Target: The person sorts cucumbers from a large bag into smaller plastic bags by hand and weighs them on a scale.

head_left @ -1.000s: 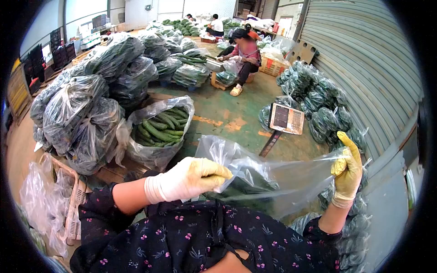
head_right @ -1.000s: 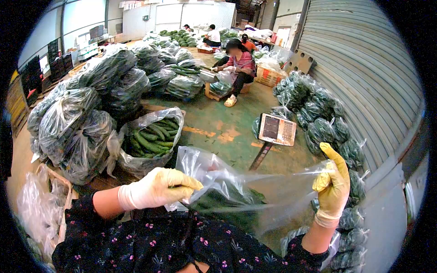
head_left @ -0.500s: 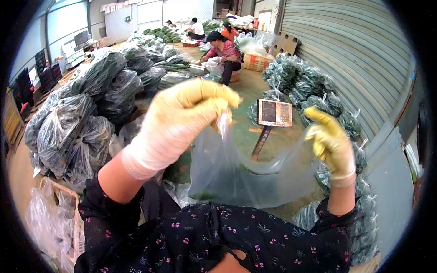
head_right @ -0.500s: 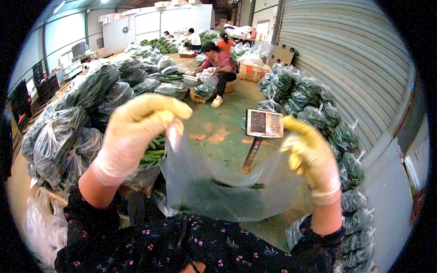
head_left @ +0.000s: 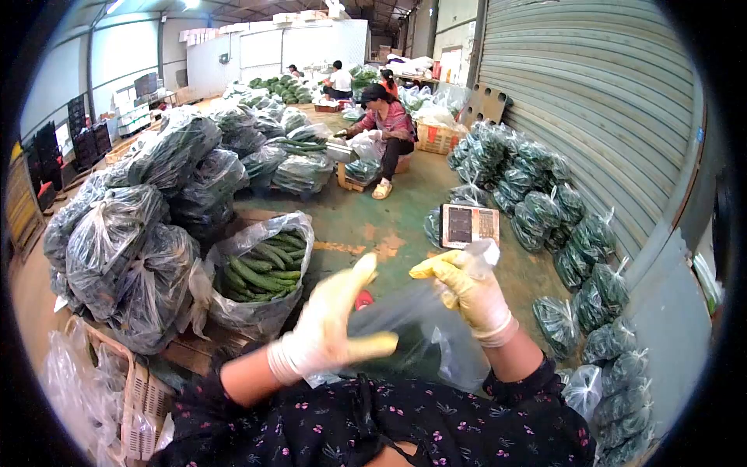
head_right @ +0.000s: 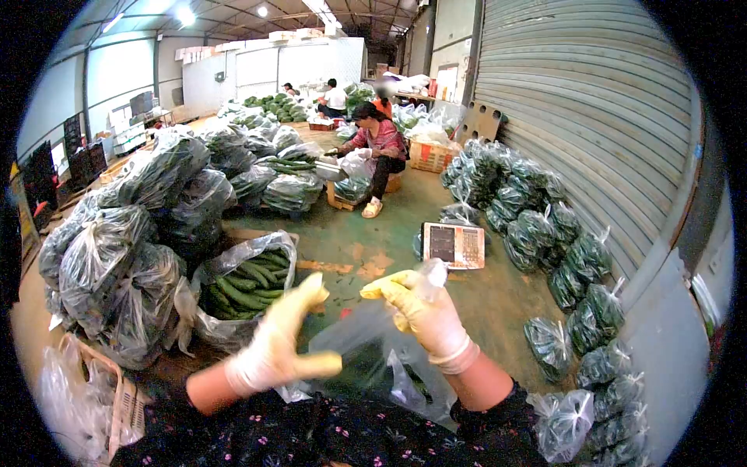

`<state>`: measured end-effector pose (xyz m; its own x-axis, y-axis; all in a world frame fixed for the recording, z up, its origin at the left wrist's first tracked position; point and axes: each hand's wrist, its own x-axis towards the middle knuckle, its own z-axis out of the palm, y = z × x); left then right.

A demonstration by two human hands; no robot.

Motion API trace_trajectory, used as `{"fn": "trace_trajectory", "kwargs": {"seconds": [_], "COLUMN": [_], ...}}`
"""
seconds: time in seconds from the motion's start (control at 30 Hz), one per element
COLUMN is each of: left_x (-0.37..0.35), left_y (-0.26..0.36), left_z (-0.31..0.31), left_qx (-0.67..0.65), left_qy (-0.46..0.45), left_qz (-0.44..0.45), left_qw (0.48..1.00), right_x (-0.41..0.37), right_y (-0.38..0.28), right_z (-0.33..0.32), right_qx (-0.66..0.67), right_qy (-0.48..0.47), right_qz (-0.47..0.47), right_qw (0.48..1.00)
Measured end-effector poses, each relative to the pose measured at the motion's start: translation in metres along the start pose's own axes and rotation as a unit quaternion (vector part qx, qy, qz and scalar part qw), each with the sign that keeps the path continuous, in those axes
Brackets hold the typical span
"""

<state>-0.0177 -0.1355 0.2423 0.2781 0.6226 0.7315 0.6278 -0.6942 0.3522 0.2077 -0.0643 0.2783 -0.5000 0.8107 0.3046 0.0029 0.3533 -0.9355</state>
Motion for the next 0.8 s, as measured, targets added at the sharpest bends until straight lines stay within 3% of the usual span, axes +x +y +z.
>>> {"fn": "trace_trajectory", "kwargs": {"seconds": [0.07,0.1,0.13,0.23,0.3,0.37,0.47,0.57,0.63,0.67,0.7,0.77,0.8], "left_x": [-0.07,-0.104,-0.131,-0.143,-0.132,-0.101,-0.023,0.02,0.029,0.024,0.025,0.028,0.033], "left_y": [-0.049,-0.061,-0.089,-0.098,-0.099,-0.094,-0.035,0.007,0.01,0.016,0.011,-0.001,-0.008], "left_z": [0.058,0.085,0.107,0.113,0.095,0.067,0.042,0.054,0.057,0.052,0.045,0.029,0.024], "left_qx": [0.053,0.162,-0.041,-0.005,0.014,-0.122,-0.358,-0.372,-0.563,-0.568,-0.567,-0.64,-0.685], "left_qy": [-0.099,-0.186,-0.116,-0.083,-0.096,-0.077,-0.16,-0.204,-0.276,-0.303,-0.303,-0.172,-0.127], "left_qz": [-0.043,-0.086,-0.111,-0.152,-0.108,-0.058,-0.073,-0.143,-0.184,-0.219,-0.217,-0.283,-0.275], "left_qw": [0.993,0.965,0.986,0.985,0.989,0.988,0.917,0.894,0.757,0.733,0.735,0.693,0.663], "right_x": [0.0,-0.001,-0.002,-0.005,-0.007,-0.006,-0.011,-0.004,-0.011,-0.013,-0.017,-0.029,-0.036], "right_y": [-0.003,-0.003,-0.001,-0.019,-0.032,-0.033,-0.047,-0.037,-0.051,-0.058,-0.066,-0.083,-0.094], "right_z": [0.005,0.007,0.011,0.014,0.008,0.001,0.005,0.001,-0.001,-0.005,-0.01,-0.026,-0.025], "right_qx": [0.038,0.034,0.054,0.044,-0.047,-0.046,-0.152,-0.146,-0.184,-0.168,-0.15,-0.098,-0.098], "right_qy": [0.011,0.007,0.013,0.009,0.029,0.027,0.019,0.004,0.006,0.022,0.039,0.041,0.002], "right_qz": [0.043,0.043,0.032,0.022,0.004,-0.044,-0.038,-0.09,-0.086,-0.09,-0.094,-0.094,-0.072], "right_qw": [0.998,0.998,0.998,0.999,0.998,0.998,0.988,0.985,0.979,0.981,0.983,0.99,0.993]}}
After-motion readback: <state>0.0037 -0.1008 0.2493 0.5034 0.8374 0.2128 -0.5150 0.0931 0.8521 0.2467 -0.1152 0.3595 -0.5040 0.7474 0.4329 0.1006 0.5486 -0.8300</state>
